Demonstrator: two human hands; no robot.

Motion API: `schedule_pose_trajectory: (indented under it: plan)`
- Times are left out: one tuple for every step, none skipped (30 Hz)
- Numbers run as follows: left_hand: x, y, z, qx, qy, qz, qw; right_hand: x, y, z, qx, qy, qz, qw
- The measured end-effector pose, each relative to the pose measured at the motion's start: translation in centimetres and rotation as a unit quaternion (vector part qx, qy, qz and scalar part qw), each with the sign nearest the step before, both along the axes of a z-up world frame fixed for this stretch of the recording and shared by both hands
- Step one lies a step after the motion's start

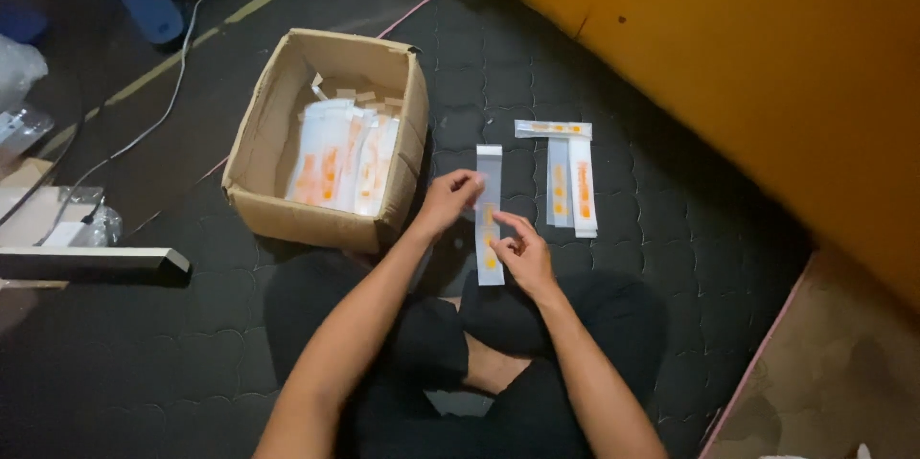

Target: The person is taking plastic sleeves out of a cardboard box and arranging them in a specific pattern on the floor.

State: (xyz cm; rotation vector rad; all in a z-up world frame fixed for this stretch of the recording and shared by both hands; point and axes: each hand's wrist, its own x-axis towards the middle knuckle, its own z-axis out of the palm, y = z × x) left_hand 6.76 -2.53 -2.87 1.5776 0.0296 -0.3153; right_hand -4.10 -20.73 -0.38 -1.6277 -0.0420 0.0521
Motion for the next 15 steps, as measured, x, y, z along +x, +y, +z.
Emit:
schedule_pose_trajectory:
  plan:
    - [-0.7,-0.1,0.8,-0.001,-0.002,0.001,1.000,0.1,0.0,-0.4,-0.001,-0.002,0.001,1.000]
    - [-1.4,-0.2,1.6,0.002,-0.017,-0.008,1.000,0.2,-0.1,-0.7,0.011,-0.005,-0.004,1.000]
    - [-2.2,-0.3,2.4,0.005,-0.032,-0.018,0.999,0.3,-0.1,-1.1,0.023,-0.008,-0.010,1.000]
    - [-2.7,-0.3,2.4,0.005,-0.034,-0.018,0.999,0.6,-0.2,-1.0,0.022,-0.010,-0.010,1.000]
    - [-3.5,-0.4,2.4,-0.011,-0.026,-0.022,0.999,0.6,-0.3,-1.0,0.022,-0.014,-0.015,1.000]
    - [-4.2,-0.5,2.3,-0.027,-0.018,-0.026,0.999,0.6,-0.4,-0.9,0.023,-0.019,-0.020,0.999]
    - [-5.5,-0.5,2.0,-0.027,-0.019,-0.025,0.999,0.6,-0.5,-0.8,0.023,-0.019,-0.019,0.999]
    - [-6.7,-0.5,1.7,-0.042,-0.002,-0.037,0.998,0.5,-0.6,-0.8,0.023,-0.019,-0.022,0.999]
    - [-8.0,-0.4,1.4,-0.056,0.016,-0.048,0.997,0.5,-0.6,-0.7,0.023,-0.019,-0.024,0.999]
    - [-8.6,-0.8,-0.8,-0.055,0.016,-0.046,0.997,0.6,-0.5,-0.5,0.024,-0.019,-0.022,0.999]
    - [-9.3,-1.1,-3.1,-0.065,0.031,-0.040,0.997,0.5,-0.4,-0.3,0.023,-0.015,-0.025,0.999]
    - [-10.1,-1.5,-5.4,-0.075,0.047,-0.034,0.996,0.5,-0.3,-0.1,0.021,-0.011,-0.027,0.999]
    - [-10.8,-1.5,-4.7,-0.076,0.046,-0.030,0.996,0.3,-0.1,0.0,0.020,-0.012,-0.023,0.999]
    - [-11.5,-1.5,-4.0,-0.089,0.055,-0.039,0.994,0.1,0.1,0.1,0.027,-0.002,-0.025,0.999]
    - [-12.0,-1.6,-3.2,-0.100,0.062,-0.051,0.992,0.0,0.2,0.3,0.035,0.005,-0.030,0.999]
